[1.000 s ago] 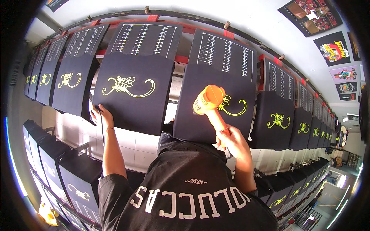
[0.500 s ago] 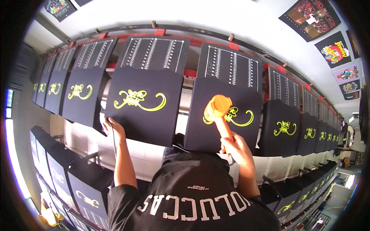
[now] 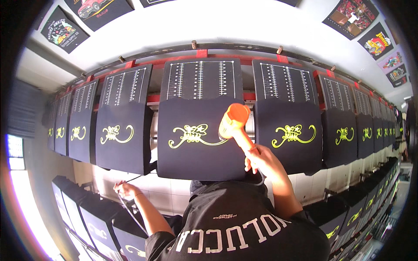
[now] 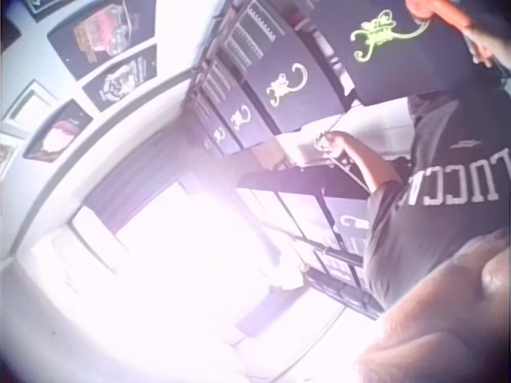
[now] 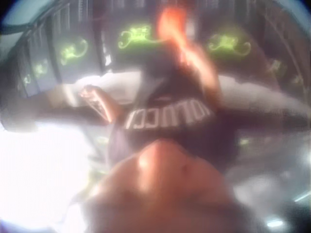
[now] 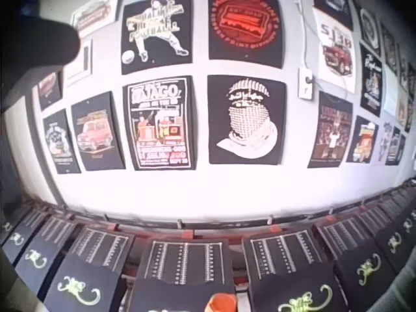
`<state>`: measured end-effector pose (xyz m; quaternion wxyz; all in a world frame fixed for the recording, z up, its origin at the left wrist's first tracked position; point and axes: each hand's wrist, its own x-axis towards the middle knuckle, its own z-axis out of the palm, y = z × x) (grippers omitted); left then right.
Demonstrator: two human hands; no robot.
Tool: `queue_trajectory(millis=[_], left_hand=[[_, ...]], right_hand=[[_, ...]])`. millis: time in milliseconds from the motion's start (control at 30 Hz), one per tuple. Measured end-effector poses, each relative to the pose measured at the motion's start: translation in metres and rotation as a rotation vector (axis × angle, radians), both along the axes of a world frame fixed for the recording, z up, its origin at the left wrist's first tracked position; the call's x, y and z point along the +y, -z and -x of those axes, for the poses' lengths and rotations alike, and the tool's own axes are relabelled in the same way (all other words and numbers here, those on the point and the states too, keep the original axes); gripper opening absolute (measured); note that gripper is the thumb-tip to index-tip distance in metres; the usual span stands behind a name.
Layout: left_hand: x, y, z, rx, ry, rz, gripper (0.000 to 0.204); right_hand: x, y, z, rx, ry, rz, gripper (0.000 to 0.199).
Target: The person uses a heat gun to dry the yellow ink on several black t-shirts mounted on printing platens, moving from one platen to the next along a row.
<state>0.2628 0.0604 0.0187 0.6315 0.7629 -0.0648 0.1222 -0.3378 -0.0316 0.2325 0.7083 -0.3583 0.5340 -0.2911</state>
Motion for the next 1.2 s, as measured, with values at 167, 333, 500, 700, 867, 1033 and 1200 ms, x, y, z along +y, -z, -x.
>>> queue_trajectory(millis=[167, 333, 500, 700, 867, 1033, 1200], left_hand=[[0.008, 0.007, -0.134, 0.234, 0.071, 0.056, 0.045], [-0.02, 0.026, -0.188, 0.568, 0.365, -0.22, 0.054], [-0.03, 0.068, -0.23, 0.859, 0.352, -0.143, 0.074], [-0.083, 0.057, -0.159, 0.365, 0.102, -0.409, 0.072], [-0.079, 0.062, -0.165, 0.346, 0.077, -0.503, 0.07], [-0.065, 0.069, -0.176, 0.338, 0.054, -0.552, 0.069], [-0.08, 0.054, -0.158, 0.395, 0.116, -0.609, 0.067]], right_hand=[[-0.018, -0.011, -0.063, 0.138, 0.183, 0.027, 0.032], [-0.015, -0.022, -0.093, 0.278, 0.3, 0.009, 0.031], [-0.016, -0.019, -0.114, 0.267, 0.318, 0.007, 0.03], [-0.01, -0.012, -0.126, 0.273, 0.382, 0.029, 0.031], [-0.016, -0.008, -0.13, 0.312, 0.429, 0.032, 0.03], [-0.016, -0.007, -0.127, 0.331, 0.462, 0.036, 0.028], [-0.005, -0.008, -0.119, 0.342, 0.502, 0.012, 0.027]])
